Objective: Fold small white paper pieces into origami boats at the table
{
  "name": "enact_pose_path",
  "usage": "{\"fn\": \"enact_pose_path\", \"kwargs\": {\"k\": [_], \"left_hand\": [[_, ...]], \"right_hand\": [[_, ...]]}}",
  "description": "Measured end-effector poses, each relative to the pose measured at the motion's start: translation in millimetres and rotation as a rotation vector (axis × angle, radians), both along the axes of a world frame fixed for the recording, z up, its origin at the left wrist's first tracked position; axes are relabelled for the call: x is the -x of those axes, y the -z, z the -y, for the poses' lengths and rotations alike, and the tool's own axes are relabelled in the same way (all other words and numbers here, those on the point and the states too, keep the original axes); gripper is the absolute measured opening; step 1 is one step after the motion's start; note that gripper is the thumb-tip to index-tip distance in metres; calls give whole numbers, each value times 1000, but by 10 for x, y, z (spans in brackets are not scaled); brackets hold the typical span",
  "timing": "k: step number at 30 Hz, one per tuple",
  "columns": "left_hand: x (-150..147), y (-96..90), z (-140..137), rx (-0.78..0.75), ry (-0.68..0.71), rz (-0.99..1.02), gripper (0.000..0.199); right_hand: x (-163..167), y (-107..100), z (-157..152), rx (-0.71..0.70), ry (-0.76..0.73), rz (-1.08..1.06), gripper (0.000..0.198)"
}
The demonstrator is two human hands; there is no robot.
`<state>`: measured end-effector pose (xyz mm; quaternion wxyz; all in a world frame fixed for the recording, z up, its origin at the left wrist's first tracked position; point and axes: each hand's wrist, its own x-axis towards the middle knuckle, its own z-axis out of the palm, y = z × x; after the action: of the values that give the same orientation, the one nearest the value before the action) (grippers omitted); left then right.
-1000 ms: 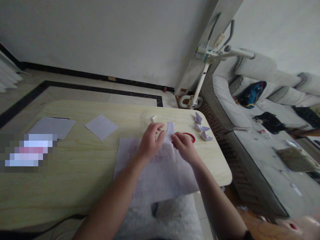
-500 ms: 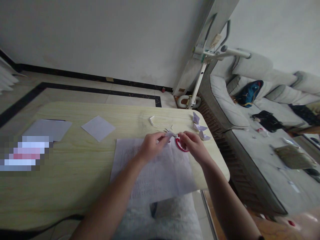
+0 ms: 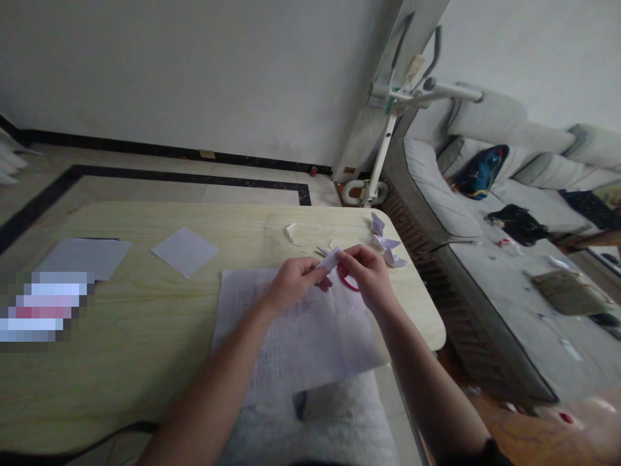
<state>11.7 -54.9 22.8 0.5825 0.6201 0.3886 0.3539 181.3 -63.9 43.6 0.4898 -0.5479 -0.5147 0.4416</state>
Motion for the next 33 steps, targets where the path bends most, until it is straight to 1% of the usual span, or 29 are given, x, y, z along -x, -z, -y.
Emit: {"fn": "enact_pose_path", "kwargs": {"k": [3,5,10,13,16,21,23,25,27,29,31,33], "left_hand": [[6,6,-4,14,27,-44,26],[3,1,-10,38,24,-21,25],[-8,-40,-34,87,-117,112,13],[-21,-41,-46,111,-200,158,9],[-44,-21,-50,108,-234,157,8],[-38,37,-50,81,-222,139,10],[-13,58,-43,60,-180,142,12],[8,69,-27,26,-107,116,19],[11,72,-7,-23,-22,52,23],[-4,77,9,-64,39,-14,28],[-25,89,10,-78,31,-36,33],[-40,107,-6,-52,-48,0,28]], "right_hand": [[-17,-9,12,9,-30,22,24],[-27,2,18,-1,-11,56,24],[-37,71,22,-12,111,61,25],[-36,112,28,-9,131,42,26],[-37,135,35,3,130,36,25],[-67,111,44,-8,120,37,22],[-79,72,57,-27,63,116,21],[-80,20,76,-58,-12,242,19],[-76,-33,93,-85,-103,363,16],[-90,-76,94,-106,-176,428,14],[-147,-95,75,-123,-167,457,15],[-245,-83,44,-139,-95,538,19]]}}
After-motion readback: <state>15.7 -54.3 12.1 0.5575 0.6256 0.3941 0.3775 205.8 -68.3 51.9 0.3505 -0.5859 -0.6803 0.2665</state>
